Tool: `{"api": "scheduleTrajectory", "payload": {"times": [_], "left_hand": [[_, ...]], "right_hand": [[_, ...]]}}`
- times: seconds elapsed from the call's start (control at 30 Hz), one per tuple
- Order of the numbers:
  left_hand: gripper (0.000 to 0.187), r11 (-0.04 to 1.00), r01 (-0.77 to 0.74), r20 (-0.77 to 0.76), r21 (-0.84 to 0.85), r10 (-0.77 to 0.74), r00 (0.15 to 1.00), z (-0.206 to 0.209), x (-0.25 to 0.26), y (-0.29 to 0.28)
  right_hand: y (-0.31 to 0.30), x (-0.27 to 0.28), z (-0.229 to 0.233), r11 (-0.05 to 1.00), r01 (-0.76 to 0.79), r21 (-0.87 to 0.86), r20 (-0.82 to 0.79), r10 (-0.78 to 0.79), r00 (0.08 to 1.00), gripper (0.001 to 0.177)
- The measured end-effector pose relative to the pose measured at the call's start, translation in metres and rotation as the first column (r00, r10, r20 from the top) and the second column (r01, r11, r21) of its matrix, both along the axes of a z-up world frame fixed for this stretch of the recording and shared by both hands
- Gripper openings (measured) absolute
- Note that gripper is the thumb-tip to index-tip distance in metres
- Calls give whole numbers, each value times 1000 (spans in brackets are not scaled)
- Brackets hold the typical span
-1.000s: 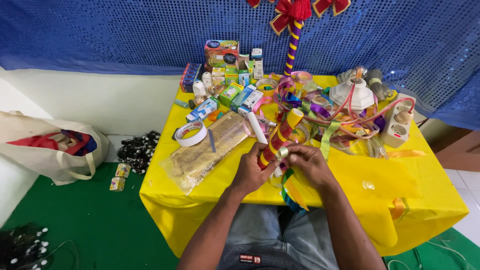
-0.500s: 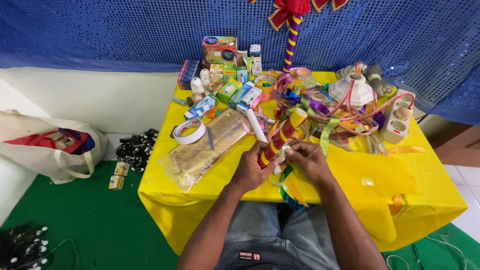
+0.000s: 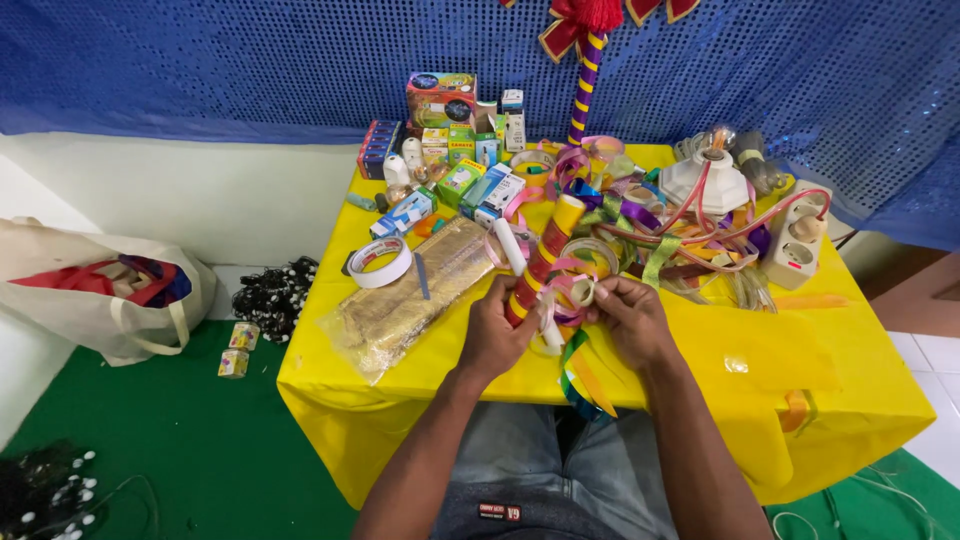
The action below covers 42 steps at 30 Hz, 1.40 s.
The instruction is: Decorating a cylindrical tube with colorful ribbons and adhesive tape
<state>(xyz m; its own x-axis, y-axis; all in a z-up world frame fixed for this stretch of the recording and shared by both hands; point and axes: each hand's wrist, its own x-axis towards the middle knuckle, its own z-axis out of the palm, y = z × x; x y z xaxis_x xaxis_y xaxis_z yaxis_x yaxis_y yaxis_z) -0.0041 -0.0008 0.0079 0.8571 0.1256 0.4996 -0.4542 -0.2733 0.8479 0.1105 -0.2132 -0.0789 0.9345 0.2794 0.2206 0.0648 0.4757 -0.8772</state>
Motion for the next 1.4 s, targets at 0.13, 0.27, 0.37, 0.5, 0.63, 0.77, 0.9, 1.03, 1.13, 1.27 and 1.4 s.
{"api": "scheduleTrajectory", "payload": {"times": [0.13, 0.27, 0.37, 0.5, 0.63, 0.77, 0.9, 1.03, 1.13, 1.27, 1.4], "left_hand": [[26, 993, -92, -12, -77, 92, 996, 9, -1, -1], [24, 981, -156, -38, -117, 153, 988, 0, 3, 2], [24, 974, -188, -39, -126, 184, 982, -6, 6, 4], [23, 956, -232, 7, -178, 237, 971, -6, 6, 1], [23, 951, -261, 5, -164, 266, 964, -8, 8, 1], [23, 951, -252, 8, -179, 258, 966, -11, 9, 2], [25, 945, -272, -4, -183, 276, 961, -8, 7, 0], [26, 943, -282, 2, -177, 287, 958, -8, 6, 0], [25, 938, -309, 16, -157, 316, 949, -10, 7, 0], [25, 927, -334, 27, -169, 343, 939, -16, 10, 2], [26, 914, -365, 59, -177, 380, 923, -14, 10, 2]], "right_hand": [[3, -13, 14, 999, -43, -8, -7, 43, 999, 14], [5, -18, 18, 996, -88, -7, -1, 88, 996, 13], [3, -13, 13, 994, -111, -8, 20, 111, 994, 13], [2, -10, 15, 987, -159, -2, 76, 159, 984, 17], [4, -22, 27, 984, -177, 26, 48, 176, 983, 20], [0, -13, 11, 980, -192, 56, 10, 191, 981, 19], [0, -12, 9, 979, -188, 78, 32, 186, 982, 18], [-6, -4, -2, 972, -219, 80, 44, 216, 975, 25], [-6, -3, -6, 970, -237, 49, 96, 231, 968, 18], [-4, -3, -3, 976, -217, -25, 157, 218, 963, 11], [-5, 0, 1, 970, -239, 41, 178, 228, 957, 12]]}}
